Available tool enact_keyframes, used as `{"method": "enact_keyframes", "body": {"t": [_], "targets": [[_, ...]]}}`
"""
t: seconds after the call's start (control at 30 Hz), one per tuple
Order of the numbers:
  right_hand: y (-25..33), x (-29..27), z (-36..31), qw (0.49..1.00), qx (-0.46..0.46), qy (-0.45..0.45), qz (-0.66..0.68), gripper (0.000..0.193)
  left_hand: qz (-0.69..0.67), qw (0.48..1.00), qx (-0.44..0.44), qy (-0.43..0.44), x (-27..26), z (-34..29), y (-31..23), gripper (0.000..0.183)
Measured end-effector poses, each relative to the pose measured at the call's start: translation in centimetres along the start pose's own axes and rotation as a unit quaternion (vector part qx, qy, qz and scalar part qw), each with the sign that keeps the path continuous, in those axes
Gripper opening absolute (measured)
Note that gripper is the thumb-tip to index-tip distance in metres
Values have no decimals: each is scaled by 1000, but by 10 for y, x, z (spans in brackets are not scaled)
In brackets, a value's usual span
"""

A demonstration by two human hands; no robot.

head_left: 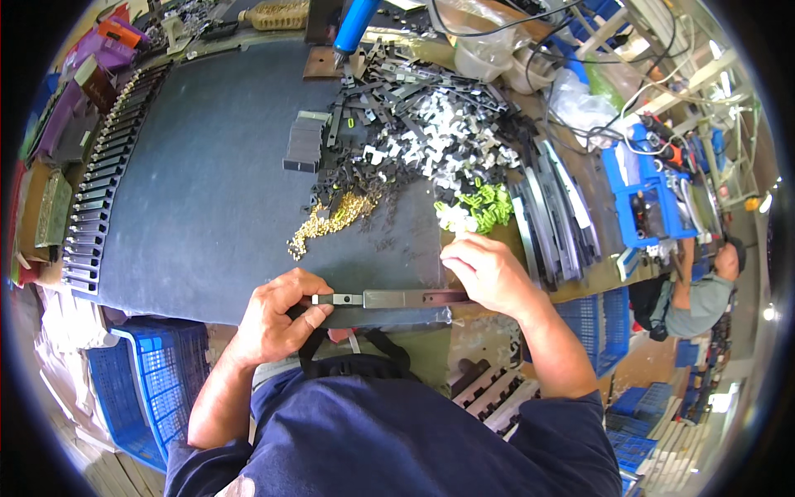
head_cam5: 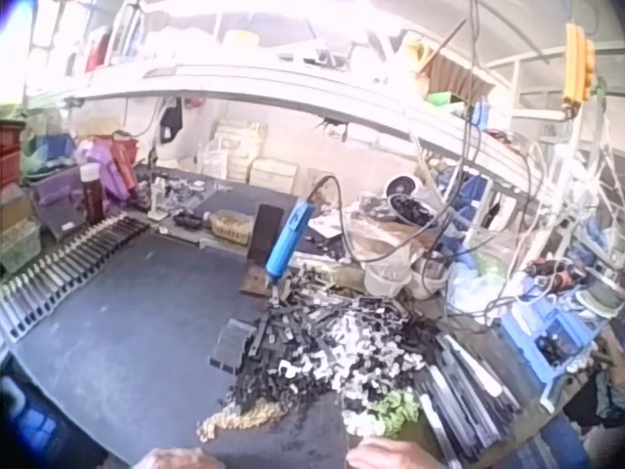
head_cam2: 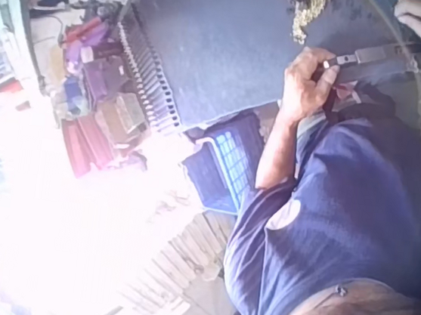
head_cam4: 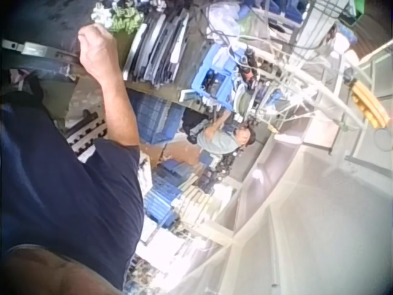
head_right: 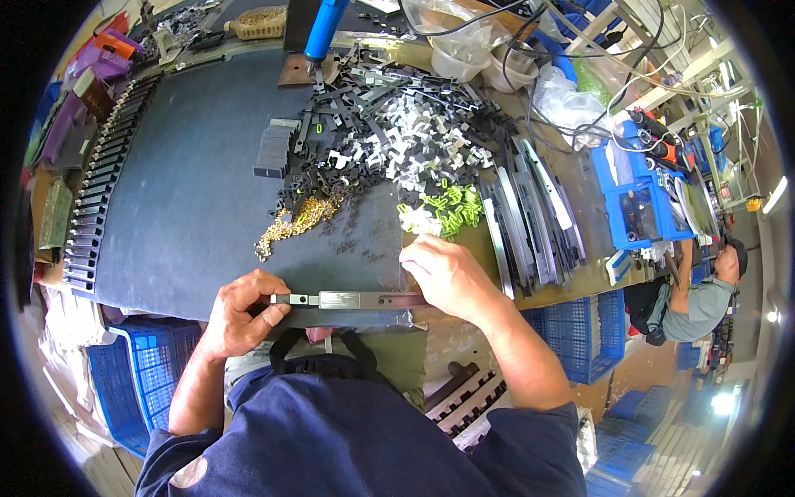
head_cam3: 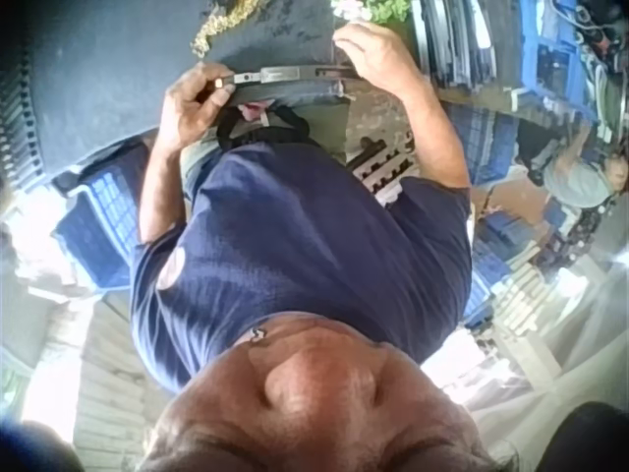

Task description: The person assembles small plastic and metal components by hand at a workbench.

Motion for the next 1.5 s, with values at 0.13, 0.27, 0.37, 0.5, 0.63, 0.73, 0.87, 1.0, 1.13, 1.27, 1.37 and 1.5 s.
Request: {"method": "enact_keyframes", "body": {"t": [0.13,0.27,0.37,0.5,0.63,0.73,0.87,1.0,1.13,1.27,1.37,1.5], "targets": [[10,-7,-5,992,38,29,115,5,-6,1000,2,-3,0,1,0,20],[22,-2,-11,990,-25,61,122,12,-18,1000,-1,-12,0,1,2,20],[33,4,-12,988,-73,90,97,22,-20,1000,-4,-11,-1,2,1,20],[40,10,-7,984,-138,106,37,25,-19,1000,-18,-6,-1,0,4,21],[41,12,-5,975,-159,153,27,26,-7,1000,-9,-5,1,1,0,22],[36,14,-3,971,-138,192,40,28,-6,1000,-6,-9,1,0,2,22],[32,15,-5,972,-139,175,66,26,-10,1000,-11,-11,1,0,1,22],[38,11,-6,978,-146,144,48,23,-9,1000,-19,-2,1,1,0,22],[42,17,-4,976,-132,174,1,22,-6,1000,-3,-11,0,-1,2,22],[45,12,-7,981,-134,143,1,22,-7,1000,-10,-9,-1,1,-1,21],[39,10,-10,986,-115,119,35,23,-7,1000,-16,-6,1,0,-1,22],[41,13,-3,986,-107,122,38,18,-13,1000,2,-9,0,-1,1,23]]}}
Point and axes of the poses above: each hand's wrist, its own z-axis towards the middle knuckle, its own x-axis out of the palm, y = z × x, the point moved 9 cm from there along z, towards the middle knuckle, and after that the axes turned 1 degree about -z, right-handed, at the moved point
